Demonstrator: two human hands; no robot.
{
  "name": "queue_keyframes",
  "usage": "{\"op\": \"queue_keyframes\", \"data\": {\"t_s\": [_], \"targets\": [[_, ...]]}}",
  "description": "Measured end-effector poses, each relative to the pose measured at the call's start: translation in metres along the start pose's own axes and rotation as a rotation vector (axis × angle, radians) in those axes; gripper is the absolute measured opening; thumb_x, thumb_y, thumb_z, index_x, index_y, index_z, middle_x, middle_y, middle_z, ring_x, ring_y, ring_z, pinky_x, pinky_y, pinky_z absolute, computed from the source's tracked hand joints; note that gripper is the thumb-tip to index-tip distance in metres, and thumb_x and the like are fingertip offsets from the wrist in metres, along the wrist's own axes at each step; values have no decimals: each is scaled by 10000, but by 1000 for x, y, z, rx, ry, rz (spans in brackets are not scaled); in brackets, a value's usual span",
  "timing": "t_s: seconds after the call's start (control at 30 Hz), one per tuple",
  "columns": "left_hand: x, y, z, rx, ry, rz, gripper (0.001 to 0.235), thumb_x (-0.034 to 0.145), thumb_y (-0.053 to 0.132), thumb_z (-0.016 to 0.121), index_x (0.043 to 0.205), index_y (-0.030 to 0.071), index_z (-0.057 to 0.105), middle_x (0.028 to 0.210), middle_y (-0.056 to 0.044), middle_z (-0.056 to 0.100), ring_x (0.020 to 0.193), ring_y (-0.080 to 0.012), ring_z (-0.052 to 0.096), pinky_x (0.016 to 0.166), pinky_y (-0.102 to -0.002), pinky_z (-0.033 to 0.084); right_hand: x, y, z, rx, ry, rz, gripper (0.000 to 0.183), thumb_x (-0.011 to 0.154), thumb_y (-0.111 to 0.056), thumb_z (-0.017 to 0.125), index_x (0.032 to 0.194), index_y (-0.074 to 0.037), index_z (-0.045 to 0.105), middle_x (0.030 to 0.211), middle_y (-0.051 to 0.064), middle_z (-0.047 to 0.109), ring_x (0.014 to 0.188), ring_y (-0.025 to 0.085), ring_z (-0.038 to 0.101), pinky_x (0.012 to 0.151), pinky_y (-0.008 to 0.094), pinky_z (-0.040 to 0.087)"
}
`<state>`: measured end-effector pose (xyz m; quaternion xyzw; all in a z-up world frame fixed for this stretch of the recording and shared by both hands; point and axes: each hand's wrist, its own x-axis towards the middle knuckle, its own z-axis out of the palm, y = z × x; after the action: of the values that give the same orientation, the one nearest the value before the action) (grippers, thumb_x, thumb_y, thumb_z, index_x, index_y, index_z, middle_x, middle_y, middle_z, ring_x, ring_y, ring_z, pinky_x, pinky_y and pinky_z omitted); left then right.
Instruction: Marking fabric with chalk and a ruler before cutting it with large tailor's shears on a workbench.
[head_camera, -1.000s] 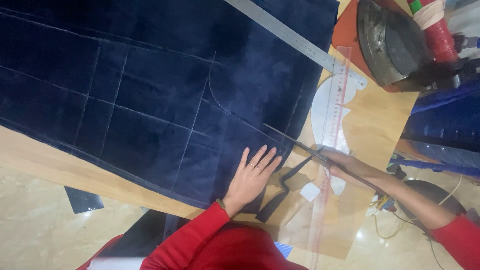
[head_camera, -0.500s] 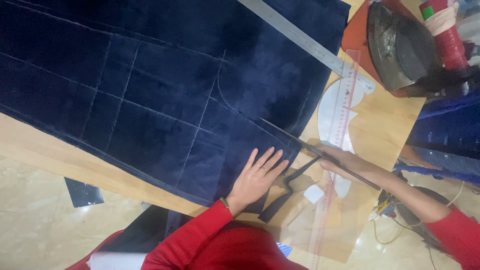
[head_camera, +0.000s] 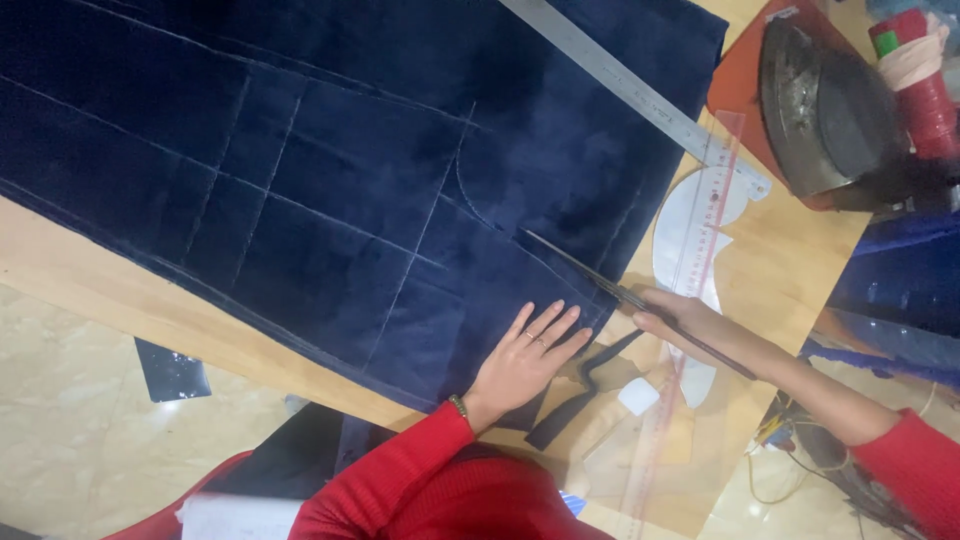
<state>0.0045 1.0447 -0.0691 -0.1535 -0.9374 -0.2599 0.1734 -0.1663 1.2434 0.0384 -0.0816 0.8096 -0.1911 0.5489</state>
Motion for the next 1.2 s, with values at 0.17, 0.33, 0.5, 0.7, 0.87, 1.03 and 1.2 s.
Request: {"op": "queue_keyframes", "data": {"t_s": [0.17, 0.33, 0.5, 0.7, 0.87, 1.03, 1.2], "targets": [[1, 1, -2, -48, 14, 2, 394, 1058, 199, 486, 1434, 282, 569, 1503, -55, 557, 1406, -237, 523, 1176, -505, 401, 8, -8, -6, -3, -82, -1, 670, 953, -671, 375, 1345, -167, 581, 1214, 315, 704, 1236, 467, 646, 1023, 573, 531], [-2, 0, 3, -26, 36, 19, 393, 1063, 208, 480, 1437, 292, 567, 1501, -56, 564, 1400, -240, 535, 1165, -496, 423, 2, -51, -12, -36, -81, -37, 698, 936, -686, 370, 1381, -182, 559, 1201, 314, 698, 1221, 479, 646, 1000, 576, 543], [-3, -1, 4, -39, 27, 7, 380, 1072, 224, 468, 1432, 293, 570, 1473, -64, 588, 1395, -232, 542, 1167, -482, 427, 20, -30, -6, -86, -29, -62, 643, 967, -665, 378, 1340, -182, 579, 1154, 304, 710, 1188, 475, 661, 976, 559, 555], [-5, -1, 10, -29, 31, 9, 390, 1080, 223, 447, 1447, 303, 554, 1471, -58, 588, 1402, -225, 536, 1177, -475, 415, 6, -49, -7, -56, -16, -45, 655, 987, -651, 390, 1296, -119, 615, 1179, 290, 732, 1189, 440, 680, 997, 536, 550], [-9, -1, 14, -55, -13, -4, 380, 1062, 220, 490, 1426, 287, 575, 1439, -81, 608, 1401, -232, 533, 1185, -485, 402, -3, -69, -5, -67, -21, 3, 637, 974, -692, 354, 1219, -177, 636, 1086, 250, 770, 1139, 400, 718, 969, 515, 574], [-8, -1, 13, -48, -14, -5, 345, 1044, 207, 520, 1367, 272, 622, 1451, -71, 604, 1409, -220, 525, 1197, -477, 389, 0, -84, 1, -120, 4, 2, 709, 958, -731, 319, 1328, -184, 579, 1177, 284, 725, 1188, 450, 673, 987, 545, 558], [-10, 0, 14, -57, 12, -8, 313, 1049, 203, 522, 1333, 247, 646, 1467, -76, 594, 1421, -226, 515, 1208, -467, 373, 4, -88, 4, -199, 25, -2, 675, 975, -701, 332, 1361, -192, 549, 1163, 277, 722, 1162, 444, 687, 970, 539, 567]]}}
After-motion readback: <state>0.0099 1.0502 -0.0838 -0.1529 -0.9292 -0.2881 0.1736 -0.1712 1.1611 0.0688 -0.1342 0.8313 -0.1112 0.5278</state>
